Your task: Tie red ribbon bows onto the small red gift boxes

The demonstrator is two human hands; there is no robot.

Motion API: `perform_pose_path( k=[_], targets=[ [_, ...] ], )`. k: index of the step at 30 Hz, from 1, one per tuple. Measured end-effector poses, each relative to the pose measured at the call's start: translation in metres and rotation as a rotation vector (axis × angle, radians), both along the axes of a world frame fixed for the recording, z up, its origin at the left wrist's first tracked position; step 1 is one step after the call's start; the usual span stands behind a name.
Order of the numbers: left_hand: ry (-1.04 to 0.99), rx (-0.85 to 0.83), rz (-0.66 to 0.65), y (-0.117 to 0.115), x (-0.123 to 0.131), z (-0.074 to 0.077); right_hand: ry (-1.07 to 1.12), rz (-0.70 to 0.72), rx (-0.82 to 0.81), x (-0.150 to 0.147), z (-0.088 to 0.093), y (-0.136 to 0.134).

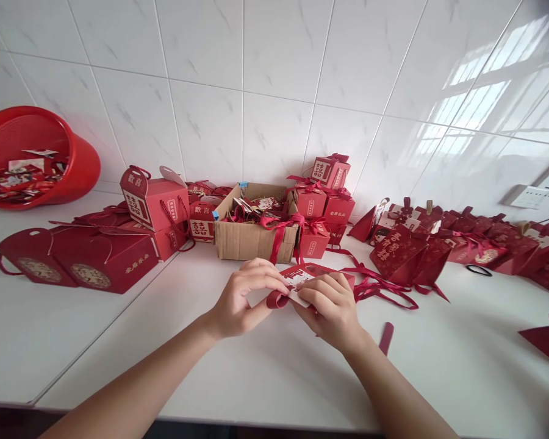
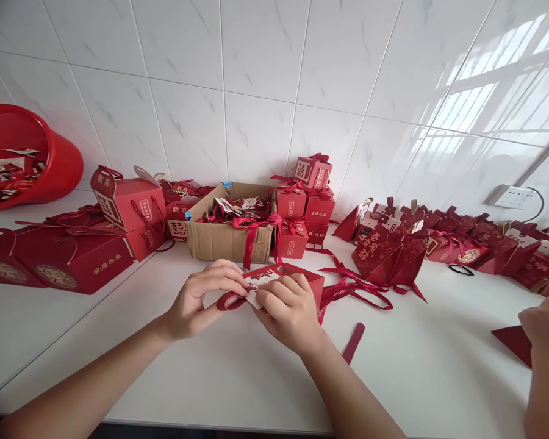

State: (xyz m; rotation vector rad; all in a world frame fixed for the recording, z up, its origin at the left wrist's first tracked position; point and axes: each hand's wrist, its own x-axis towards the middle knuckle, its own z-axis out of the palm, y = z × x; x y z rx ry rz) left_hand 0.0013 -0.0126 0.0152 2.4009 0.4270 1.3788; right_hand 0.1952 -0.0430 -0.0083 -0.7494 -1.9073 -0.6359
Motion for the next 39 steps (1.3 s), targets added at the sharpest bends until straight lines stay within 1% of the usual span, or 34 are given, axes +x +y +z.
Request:
perform_pose_path(
  k=[13, 18, 22, 26, 32, 35, 37, 39],
  targets=[
    [0.014, 0.018, -0.019, 0.001, 0.000, -0.005, 0.023, 0.019, 0.002, 0.000, -0.002, 0.002],
    [0.069, -0.018, -0.009, 0.000, -0.001, -0.005, 0.026, 0.021, 0.006, 0.001, -0.002, 0.002],
    [0.061, -0.044, -0.026, 0.001, -0.001, -0.007, 0.014, 0.026, 0.001, 0.000, -0.003, 0.002],
    [0.080, -0.052, -0.015, 0.002, -0.001, -0.009, -0.023, 0.037, -0.012, 0.001, -0.003, 0.002],
    [0.146, -0.001, -0.098, 0.000, -0.003, -0.005, 0.011, 0.041, -0.009, 0.003, -0.003, 0.002],
    [0.134, 0.060, -0.052, 0.000, -0.001, -0.006, 0.058, 0.057, -0.005, 0.003, -0.003, 0.002],
    [0.108, 0.097, -0.008, 0.000, 0.001, -0.008, 0.074, 0.089, -0.005, 0.001, -0.002, 0.002],
    [0.082, 0.121, 0.010, 0.002, 0.002, -0.010, 0.083, 0.117, -0.005, -0.001, -0.002, 0.001]
  ],
)
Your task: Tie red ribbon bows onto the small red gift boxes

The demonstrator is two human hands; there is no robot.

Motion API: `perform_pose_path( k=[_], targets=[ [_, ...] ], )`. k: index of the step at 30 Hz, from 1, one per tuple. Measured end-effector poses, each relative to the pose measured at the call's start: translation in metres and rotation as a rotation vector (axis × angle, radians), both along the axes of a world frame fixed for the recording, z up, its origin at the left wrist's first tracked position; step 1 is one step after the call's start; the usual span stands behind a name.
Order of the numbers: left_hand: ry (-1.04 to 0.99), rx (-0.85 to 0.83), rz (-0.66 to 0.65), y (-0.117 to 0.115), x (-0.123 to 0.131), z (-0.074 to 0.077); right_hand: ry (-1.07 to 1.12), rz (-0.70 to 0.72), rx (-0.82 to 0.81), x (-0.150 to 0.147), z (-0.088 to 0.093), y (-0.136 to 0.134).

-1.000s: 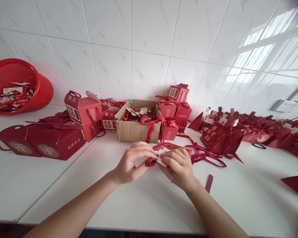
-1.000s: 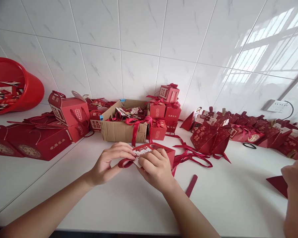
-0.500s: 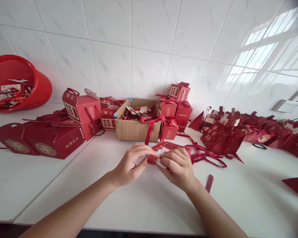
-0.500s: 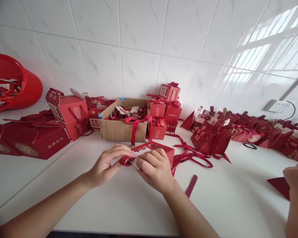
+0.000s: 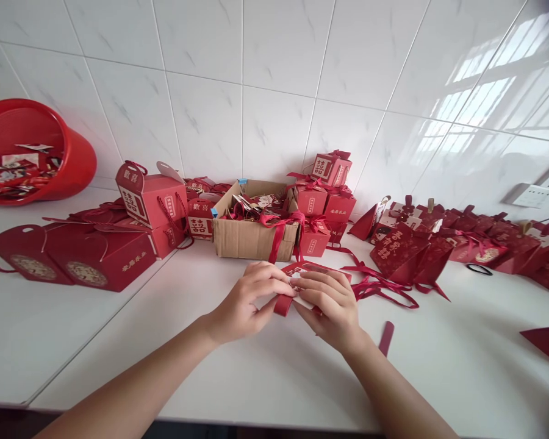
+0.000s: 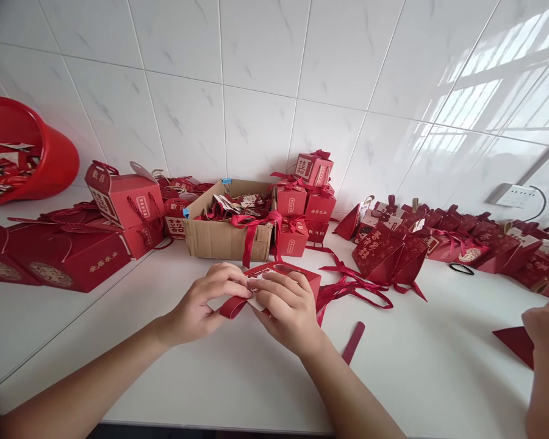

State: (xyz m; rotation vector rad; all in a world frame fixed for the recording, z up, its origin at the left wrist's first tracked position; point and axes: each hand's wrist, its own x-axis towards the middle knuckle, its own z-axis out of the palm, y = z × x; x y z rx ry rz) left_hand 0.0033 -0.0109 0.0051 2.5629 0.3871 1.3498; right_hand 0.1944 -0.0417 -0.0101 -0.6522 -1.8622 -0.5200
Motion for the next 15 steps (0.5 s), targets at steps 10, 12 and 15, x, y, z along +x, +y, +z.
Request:
perform_pose_path(
  k=[10, 12, 15],
  targets=[
    [-0.037, 0.034, 0.022, -0.0004, 0.0008, -0.0015, 0.037, 0.007, -0.005, -0.0016, -0.0012, -0.0008],
    [-0.043, 0.047, 0.037, -0.0027, 0.0009, -0.0014, 0.038, 0.016, -0.016, -0.0017, -0.0027, -0.0005],
    [-0.059, 0.064, 0.052, -0.0057, 0.0010, -0.0006, 0.047, 0.021, -0.034, -0.0018, -0.0034, -0.0005]
  ],
)
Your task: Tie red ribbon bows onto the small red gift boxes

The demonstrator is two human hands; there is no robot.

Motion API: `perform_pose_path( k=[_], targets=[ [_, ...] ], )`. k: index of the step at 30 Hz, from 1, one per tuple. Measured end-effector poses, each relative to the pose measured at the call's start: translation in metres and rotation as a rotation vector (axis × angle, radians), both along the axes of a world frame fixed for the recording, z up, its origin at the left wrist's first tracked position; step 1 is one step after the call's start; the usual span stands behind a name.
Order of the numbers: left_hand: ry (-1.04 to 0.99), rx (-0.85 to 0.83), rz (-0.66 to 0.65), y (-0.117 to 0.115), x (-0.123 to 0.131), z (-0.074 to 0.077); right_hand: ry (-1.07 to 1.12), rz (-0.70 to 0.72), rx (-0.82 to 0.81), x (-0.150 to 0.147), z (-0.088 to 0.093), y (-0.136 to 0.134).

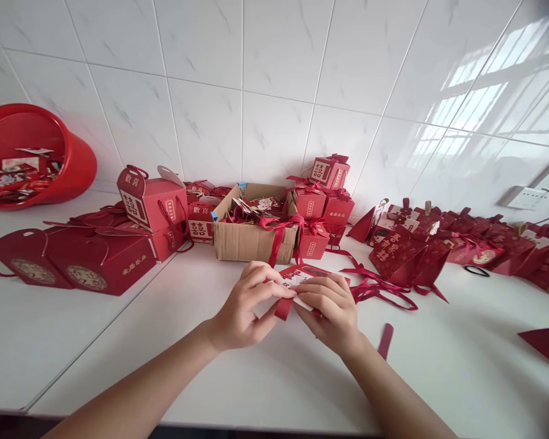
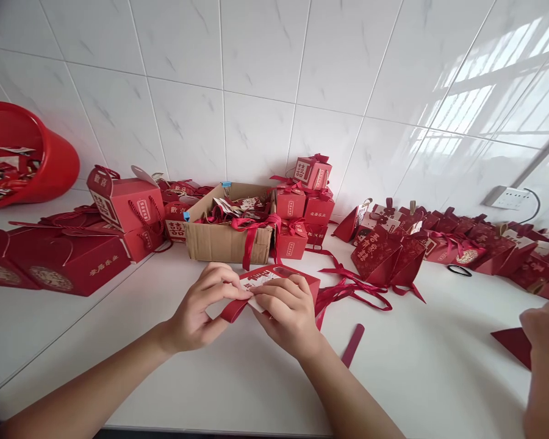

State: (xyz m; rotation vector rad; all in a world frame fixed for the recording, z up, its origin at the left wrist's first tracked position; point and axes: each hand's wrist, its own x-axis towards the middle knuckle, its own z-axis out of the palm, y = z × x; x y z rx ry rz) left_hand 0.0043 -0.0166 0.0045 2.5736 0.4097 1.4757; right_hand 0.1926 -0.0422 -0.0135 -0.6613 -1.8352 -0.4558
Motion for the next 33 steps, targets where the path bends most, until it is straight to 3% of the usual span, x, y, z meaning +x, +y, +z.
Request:
perform_pose_path(
  k=[8, 19, 33],
  targets=[
    [-0.013, -0.128, 0.027, -0.001, 0.002, 0.000, 0.029, -0.009, 0.000, -0.002, 0.009, -0.004],
    [-0.049, 0.004, 0.050, -0.001, 0.003, 0.004, 0.028, -0.017, 0.012, -0.004, 0.005, -0.003],
    [-0.128, -0.071, 0.041, 0.003, 0.002, -0.006, 0.045, -0.083, 0.019, -0.007, 0.002, -0.004]
  ],
)
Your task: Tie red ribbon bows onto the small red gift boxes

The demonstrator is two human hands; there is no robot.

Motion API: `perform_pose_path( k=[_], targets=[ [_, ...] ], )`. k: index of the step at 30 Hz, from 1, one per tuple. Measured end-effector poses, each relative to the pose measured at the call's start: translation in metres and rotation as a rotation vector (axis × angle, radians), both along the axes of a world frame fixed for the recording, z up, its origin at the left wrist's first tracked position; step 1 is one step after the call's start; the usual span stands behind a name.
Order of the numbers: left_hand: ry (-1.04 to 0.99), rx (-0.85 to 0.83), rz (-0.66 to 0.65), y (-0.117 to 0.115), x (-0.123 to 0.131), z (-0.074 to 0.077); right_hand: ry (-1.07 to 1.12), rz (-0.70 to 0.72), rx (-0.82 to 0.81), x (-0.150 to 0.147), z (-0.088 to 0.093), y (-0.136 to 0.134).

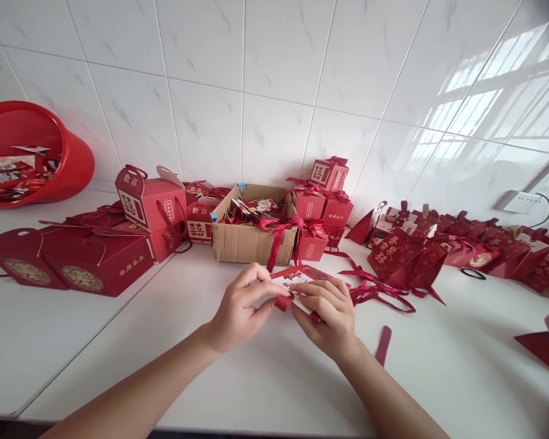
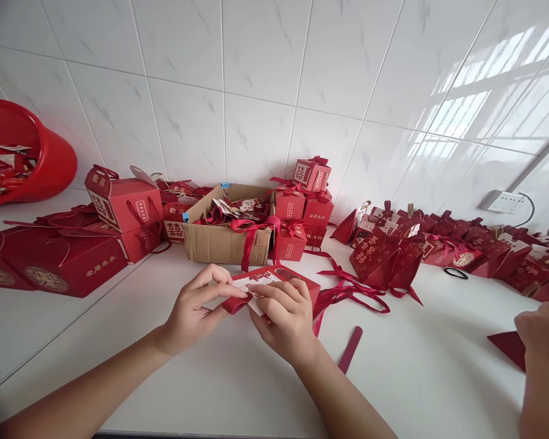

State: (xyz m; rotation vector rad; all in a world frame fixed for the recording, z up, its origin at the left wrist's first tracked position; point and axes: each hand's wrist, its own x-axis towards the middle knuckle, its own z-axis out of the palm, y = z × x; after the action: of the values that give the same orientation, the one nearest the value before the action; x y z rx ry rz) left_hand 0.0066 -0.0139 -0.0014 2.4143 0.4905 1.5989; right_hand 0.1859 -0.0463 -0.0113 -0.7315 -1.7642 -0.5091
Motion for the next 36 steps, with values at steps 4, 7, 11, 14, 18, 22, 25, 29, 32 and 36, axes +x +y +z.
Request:
perform_pose_path(
  k=[4, 7, 11, 14, 18, 22, 25, 29, 32, 36],
  targets=[
    [0.016, -0.033, -0.002, 0.002, -0.001, -0.001, -0.028, -0.006, 0.039, 0.000, -0.001, 0.002],
    [0.027, -0.032, 0.010, 0.002, -0.001, 0.000, -0.042, 0.009, 0.026, 0.001, -0.002, 0.003],
    [0.029, -0.019, 0.022, 0.003, -0.001, 0.002, -0.037, 0.000, 0.008, 0.001, -0.002, 0.004],
    [0.032, -0.001, 0.018, 0.003, -0.001, 0.003, -0.042, -0.013, -0.024, 0.001, -0.002, 0.004],
    [0.042, 0.009, 0.045, 0.004, -0.002, 0.003, -0.045, -0.019, -0.055, 0.001, -0.001, 0.004],
    [0.060, -0.020, 0.057, 0.005, -0.003, 0.003, -0.046, -0.025, -0.050, 0.000, -0.003, 0.004],
    [0.048, -0.010, 0.042, 0.005, -0.003, 0.003, -0.039, -0.025, -0.033, -0.001, -0.004, 0.004],
    [0.007, 0.067, 0.059, 0.004, 0.000, 0.000, -0.022, 0.013, -0.026, -0.001, -0.002, 0.003],
    [0.018, 0.073, 0.160, 0.005, 0.002, -0.004, 0.124, 0.006, -0.064, 0.007, 0.005, 0.006],
    [0.031, -0.069, 0.235, 0.014, 0.004, -0.016, 0.543, -0.083, -0.259, 0.034, 0.011, 0.023]
  ],
)
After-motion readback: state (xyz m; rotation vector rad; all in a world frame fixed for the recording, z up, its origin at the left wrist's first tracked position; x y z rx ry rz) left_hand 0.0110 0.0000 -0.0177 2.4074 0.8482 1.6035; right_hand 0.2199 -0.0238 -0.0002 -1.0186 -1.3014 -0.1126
